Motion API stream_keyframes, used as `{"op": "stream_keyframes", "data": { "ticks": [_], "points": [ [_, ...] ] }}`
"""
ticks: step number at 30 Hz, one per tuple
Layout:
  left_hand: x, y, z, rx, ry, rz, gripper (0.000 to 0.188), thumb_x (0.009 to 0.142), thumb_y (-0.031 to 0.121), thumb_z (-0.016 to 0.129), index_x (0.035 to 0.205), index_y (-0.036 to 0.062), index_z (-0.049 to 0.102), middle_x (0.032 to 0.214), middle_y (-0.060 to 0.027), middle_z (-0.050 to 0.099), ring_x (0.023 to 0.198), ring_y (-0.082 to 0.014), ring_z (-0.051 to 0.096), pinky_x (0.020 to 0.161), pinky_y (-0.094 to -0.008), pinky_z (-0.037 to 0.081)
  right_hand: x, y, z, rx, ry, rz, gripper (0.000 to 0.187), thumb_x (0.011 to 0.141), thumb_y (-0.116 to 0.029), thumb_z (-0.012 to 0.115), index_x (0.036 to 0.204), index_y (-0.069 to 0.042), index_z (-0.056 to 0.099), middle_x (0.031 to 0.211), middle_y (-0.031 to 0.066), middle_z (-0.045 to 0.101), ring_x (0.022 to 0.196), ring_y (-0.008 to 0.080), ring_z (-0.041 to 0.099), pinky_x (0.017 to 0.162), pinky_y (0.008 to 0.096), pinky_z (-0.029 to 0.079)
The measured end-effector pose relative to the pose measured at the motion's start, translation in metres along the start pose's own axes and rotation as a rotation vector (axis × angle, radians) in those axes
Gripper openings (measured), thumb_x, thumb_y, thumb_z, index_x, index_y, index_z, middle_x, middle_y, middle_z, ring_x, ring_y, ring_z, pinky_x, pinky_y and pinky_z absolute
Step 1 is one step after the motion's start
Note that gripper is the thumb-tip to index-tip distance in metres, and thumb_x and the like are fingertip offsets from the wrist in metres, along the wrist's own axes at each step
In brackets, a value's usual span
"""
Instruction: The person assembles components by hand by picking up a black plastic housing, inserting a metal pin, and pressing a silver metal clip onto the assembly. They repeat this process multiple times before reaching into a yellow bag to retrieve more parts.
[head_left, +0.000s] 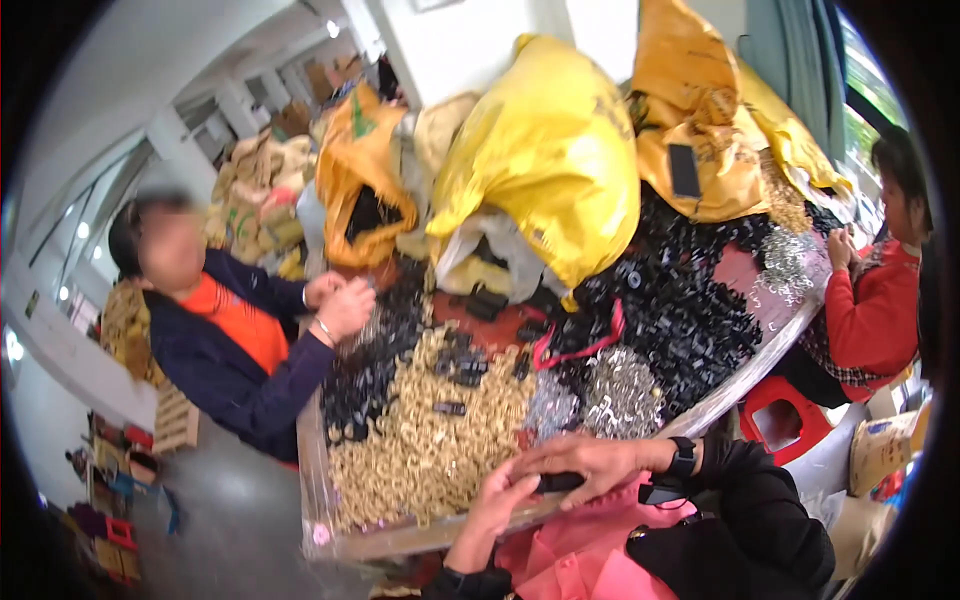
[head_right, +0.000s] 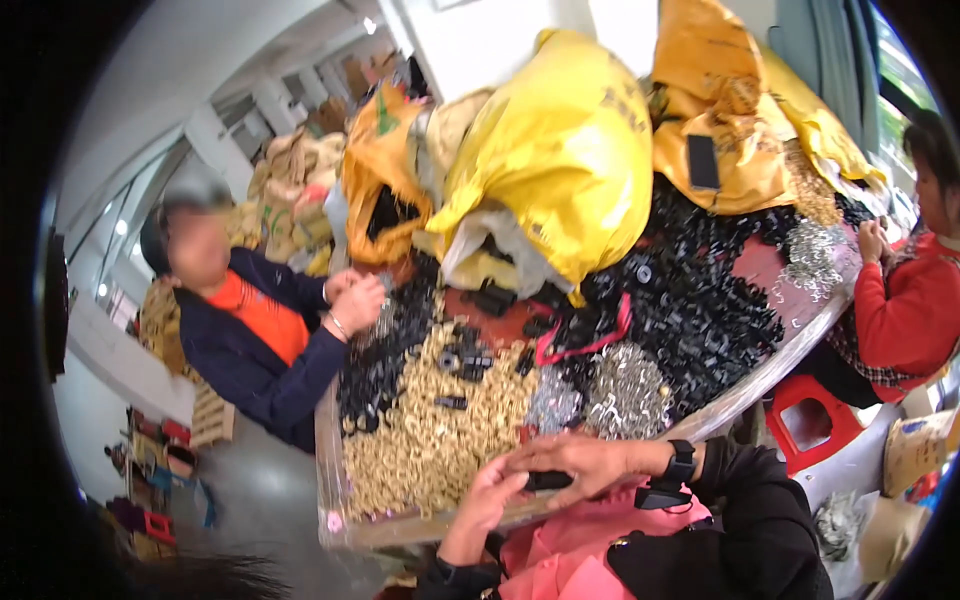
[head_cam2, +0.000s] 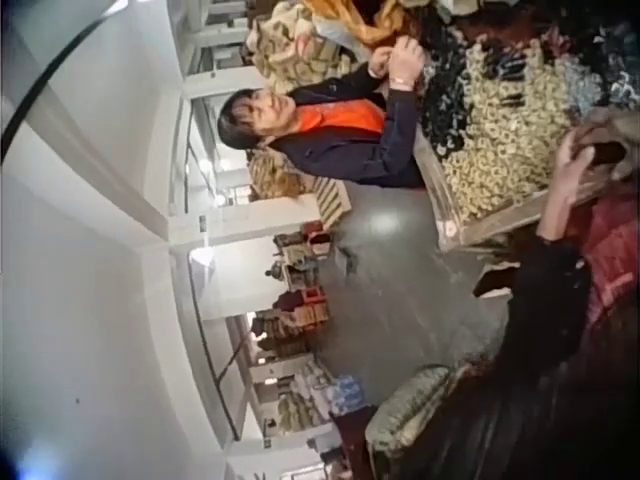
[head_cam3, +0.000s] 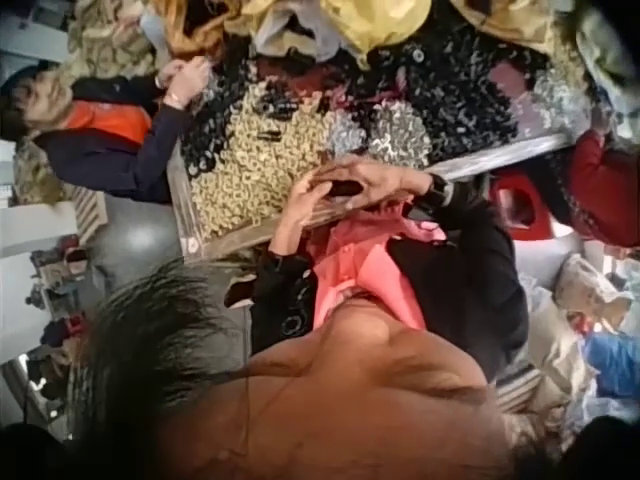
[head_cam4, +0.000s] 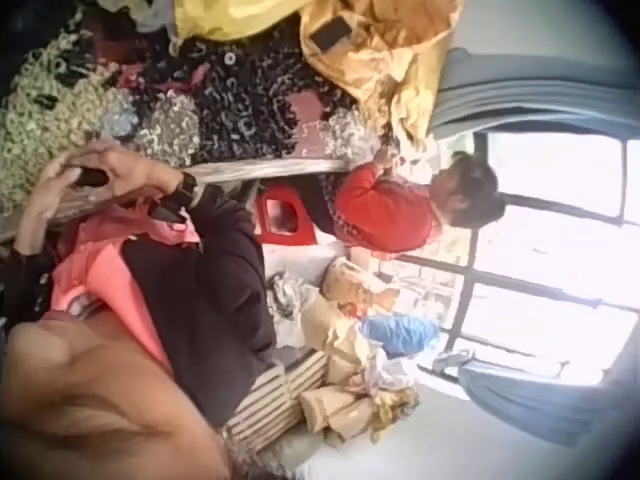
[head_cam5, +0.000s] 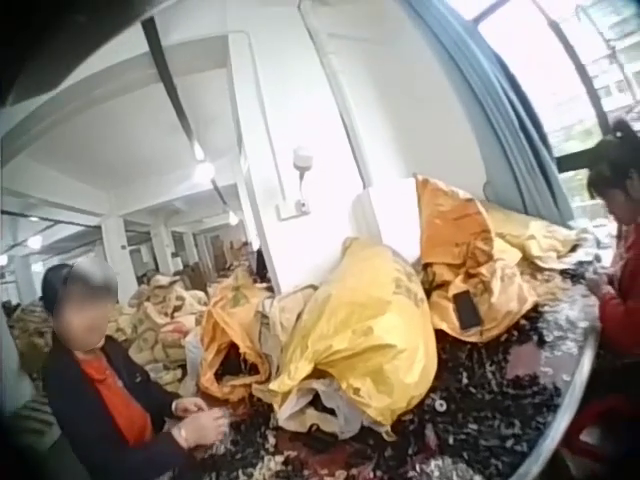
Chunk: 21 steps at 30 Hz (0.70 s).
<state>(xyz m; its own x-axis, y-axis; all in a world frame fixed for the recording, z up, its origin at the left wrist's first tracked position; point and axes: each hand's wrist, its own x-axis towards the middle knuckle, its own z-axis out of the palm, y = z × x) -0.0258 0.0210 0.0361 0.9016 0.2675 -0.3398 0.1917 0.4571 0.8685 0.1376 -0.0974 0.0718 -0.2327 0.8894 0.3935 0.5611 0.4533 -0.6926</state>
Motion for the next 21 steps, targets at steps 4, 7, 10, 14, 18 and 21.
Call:
{"op": "stream_keyframes", "data": {
  "ticks": [4, 7, 10, 14, 18, 21],
  "points": [
    [0.005, -0.009, 0.013, -0.075, -0.103, 0.107, 0.042, 0.078, -0.003, 0.051, 0.118, -0.0007, 0.039, 0.107, -0.0088, 0.052, 0.090, -0.0145, 0.054, 0.070, -0.0242, 0.049, -0.006, -0.006, 0.011, 0.111, -0.085, -0.060, 0.061, 0.070, -0.028, 0.064, 0.117, 0.002, 0.040, 0.117, 0.0191, 0.043, 0.107, 0.0337, 0.043, 0.091, 0.0393, 0.034],
    [0.004, -0.010, 0.020, -0.097, -0.035, 0.034, 0.044, 0.076, -0.008, 0.049, 0.118, -0.0005, 0.039, 0.107, -0.0098, 0.052, 0.094, -0.0170, 0.054, 0.075, -0.0260, 0.048, -0.013, -0.004, 0.015, 0.173, -0.088, 0.009, 0.060, 0.072, -0.028, 0.062, 0.117, 0.004, 0.040, 0.117, 0.0193, 0.042, 0.107, 0.0330, 0.042, 0.091, 0.0378, 0.034],
    [0.012, -0.020, 0.008, -0.290, -0.194, -0.014, 0.043, 0.076, -0.008, 0.049, 0.117, -0.0003, 0.040, 0.106, -0.0101, 0.052, 0.093, -0.0182, 0.054, 0.075, -0.0265, 0.048, -0.014, -0.001, 0.015, 0.121, 0.093, -0.057, 0.052, 0.072, -0.026, 0.061, 0.113, 0.002, 0.044, 0.108, 0.0187, 0.048, 0.100, 0.0314, 0.048, 0.085, 0.0358, 0.039],
    [0.022, -0.028, 0.009, -0.380, -0.154, -0.004, 0.034, 0.075, -0.005, 0.051, 0.108, 0.0013, 0.047, 0.100, -0.0087, 0.054, 0.086, -0.0182, 0.056, 0.069, -0.0276, 0.050, -0.014, -0.001, 0.016, 0.031, 0.221, 0.057, 0.042, 0.073, -0.024, 0.059, 0.106, 0.000, 0.049, 0.095, 0.0161, 0.054, 0.089, 0.0307, 0.052, 0.076, 0.0358, 0.042],
    [0.027, -0.030, 0.019, -0.346, -0.034, 0.038, 0.026, 0.076, -0.003, 0.051, 0.101, 0.0029, 0.052, 0.093, -0.0078, 0.056, 0.082, -0.0186, 0.057, 0.066, -0.0291, 0.050, -0.012, -0.005, 0.016, -0.032, 0.251, 0.016, 0.034, 0.073, -0.022, 0.058, 0.100, -0.002, 0.052, 0.086, 0.0134, 0.055, 0.081, 0.0307, 0.053, 0.071, 0.0363, 0.043],
    [0.033, -0.035, 0.018, -0.359, -0.003, 0.020, 0.025, 0.077, -0.001, 0.051, 0.101, 0.0037, 0.052, 0.091, -0.0079, 0.057, 0.081, -0.0192, 0.057, 0.067, -0.0298, 0.050, -0.015, 0.004, 0.021, 0.001, 0.265, 0.033, 0.033, 0.074, -0.023, 0.058, 0.099, -0.002, 0.053, 0.087, 0.0134, 0.055, 0.081, 0.0310, 0.053, 0.070, 0.0361, 0.043]
  ]
}}
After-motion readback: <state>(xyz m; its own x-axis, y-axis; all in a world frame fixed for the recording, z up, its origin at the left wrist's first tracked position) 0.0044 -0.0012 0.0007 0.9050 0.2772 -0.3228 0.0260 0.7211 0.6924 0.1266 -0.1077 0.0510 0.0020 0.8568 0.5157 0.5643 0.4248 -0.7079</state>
